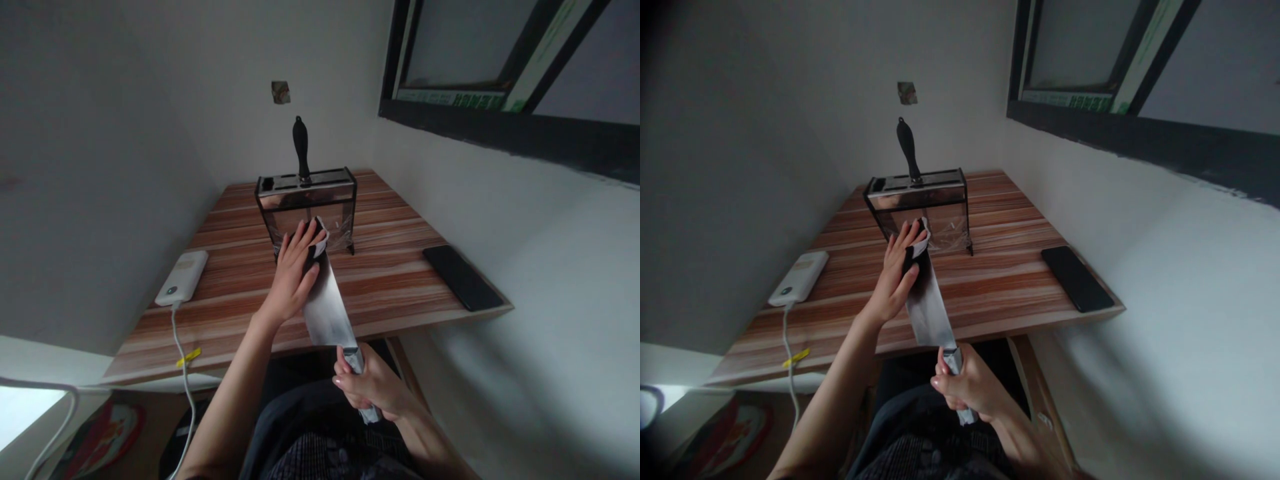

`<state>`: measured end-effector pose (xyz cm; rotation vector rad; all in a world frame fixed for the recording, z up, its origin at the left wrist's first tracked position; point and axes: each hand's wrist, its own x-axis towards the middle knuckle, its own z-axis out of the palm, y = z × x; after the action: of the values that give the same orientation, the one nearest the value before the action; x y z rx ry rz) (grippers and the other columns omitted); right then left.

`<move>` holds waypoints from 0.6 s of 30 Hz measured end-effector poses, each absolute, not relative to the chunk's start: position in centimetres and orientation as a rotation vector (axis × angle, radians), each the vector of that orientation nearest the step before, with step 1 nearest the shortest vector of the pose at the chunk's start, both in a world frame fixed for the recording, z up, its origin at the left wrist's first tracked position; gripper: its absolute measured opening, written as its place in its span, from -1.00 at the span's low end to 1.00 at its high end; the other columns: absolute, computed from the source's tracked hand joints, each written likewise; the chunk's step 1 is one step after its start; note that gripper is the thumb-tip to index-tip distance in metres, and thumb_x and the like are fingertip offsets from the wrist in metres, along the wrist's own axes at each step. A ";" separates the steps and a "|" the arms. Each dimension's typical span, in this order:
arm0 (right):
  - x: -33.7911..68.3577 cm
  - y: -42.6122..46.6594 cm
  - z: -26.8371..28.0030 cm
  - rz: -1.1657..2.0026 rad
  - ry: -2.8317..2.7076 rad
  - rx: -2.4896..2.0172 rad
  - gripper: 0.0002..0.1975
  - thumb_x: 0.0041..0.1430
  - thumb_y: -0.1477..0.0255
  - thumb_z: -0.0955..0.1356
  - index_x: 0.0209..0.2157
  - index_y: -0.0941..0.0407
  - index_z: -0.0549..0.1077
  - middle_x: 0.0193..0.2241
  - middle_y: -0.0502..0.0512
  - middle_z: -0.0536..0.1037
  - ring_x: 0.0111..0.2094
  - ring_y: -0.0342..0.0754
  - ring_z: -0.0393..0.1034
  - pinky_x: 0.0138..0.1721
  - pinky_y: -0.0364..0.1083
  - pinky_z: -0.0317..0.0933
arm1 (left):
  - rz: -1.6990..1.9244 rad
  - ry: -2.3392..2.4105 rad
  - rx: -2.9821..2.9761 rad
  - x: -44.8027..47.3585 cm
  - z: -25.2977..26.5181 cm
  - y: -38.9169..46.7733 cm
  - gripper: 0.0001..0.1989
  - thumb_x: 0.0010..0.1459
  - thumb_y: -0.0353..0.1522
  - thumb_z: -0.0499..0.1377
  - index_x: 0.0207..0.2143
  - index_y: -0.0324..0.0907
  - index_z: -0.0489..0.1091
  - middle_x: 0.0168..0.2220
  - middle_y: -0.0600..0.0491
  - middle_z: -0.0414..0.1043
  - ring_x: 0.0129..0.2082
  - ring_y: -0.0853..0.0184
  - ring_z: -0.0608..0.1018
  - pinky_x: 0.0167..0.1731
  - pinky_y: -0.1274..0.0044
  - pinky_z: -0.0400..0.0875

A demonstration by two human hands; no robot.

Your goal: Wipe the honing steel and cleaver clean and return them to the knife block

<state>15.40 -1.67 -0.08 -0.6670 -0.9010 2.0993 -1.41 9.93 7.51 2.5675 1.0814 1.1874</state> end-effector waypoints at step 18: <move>16.2 -1.3 -0.6 2.101 -0.802 -0.671 -0.62 -0.16 0.40 0.49 -0.51 0.10 0.18 -0.70 -0.26 0.20 -0.80 -0.41 -0.13 -0.78 -0.31 -0.20 | 0.767 0.821 2.694 -0.4 4.4 4.9 -0.50 0.27 -0.35 -0.08 0.25 -0.16 0.03 0.31 -0.02 -0.03 0.33 0.22 -0.07 0.26 0.24 -0.28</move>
<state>16.24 -1.26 -0.58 -0.6708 -0.8015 2.1011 -0.36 4.93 4.38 2.6938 0.8206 0.7669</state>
